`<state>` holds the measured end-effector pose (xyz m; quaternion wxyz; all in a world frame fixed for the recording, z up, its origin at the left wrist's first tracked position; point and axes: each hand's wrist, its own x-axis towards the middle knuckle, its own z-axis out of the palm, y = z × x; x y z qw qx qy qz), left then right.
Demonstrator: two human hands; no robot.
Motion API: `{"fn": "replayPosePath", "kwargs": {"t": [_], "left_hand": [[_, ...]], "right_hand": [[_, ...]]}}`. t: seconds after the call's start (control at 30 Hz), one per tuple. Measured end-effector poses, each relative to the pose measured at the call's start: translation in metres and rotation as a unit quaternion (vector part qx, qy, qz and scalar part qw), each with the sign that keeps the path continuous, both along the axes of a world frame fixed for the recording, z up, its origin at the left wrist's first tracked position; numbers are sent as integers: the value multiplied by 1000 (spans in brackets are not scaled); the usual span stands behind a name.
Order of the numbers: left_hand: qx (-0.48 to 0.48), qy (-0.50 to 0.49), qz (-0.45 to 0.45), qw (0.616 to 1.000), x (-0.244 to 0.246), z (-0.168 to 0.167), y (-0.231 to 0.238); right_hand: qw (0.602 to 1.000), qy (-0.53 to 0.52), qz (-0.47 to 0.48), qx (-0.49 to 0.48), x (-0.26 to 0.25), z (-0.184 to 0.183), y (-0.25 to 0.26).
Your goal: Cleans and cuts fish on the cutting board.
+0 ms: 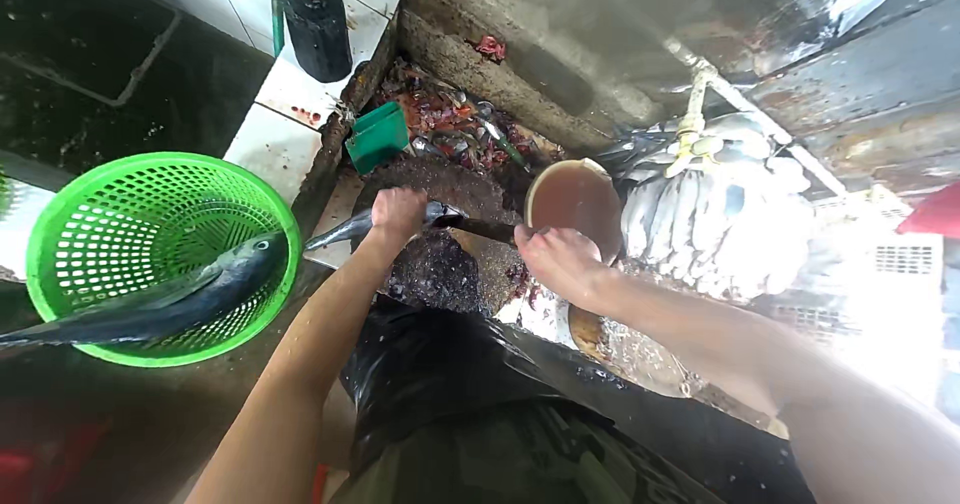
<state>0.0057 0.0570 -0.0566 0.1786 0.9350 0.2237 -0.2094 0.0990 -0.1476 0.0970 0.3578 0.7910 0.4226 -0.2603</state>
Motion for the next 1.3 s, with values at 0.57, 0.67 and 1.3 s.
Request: {"fn": "replayPosePath", "kwargs": {"t": [0.57,0.67,1.3], "left_hand": [[-11,33,-5,999,16,-9,18],[-35,56,18,998,24,-7,28],[-53,107,40,992,44,-8,40]], "right_hand": [[992,-26,-121,22,-27,-46,-29],[988,-19,-145,43,-13,-61,-41],[990,-28,-139,16,-23,-42,-13]]}}
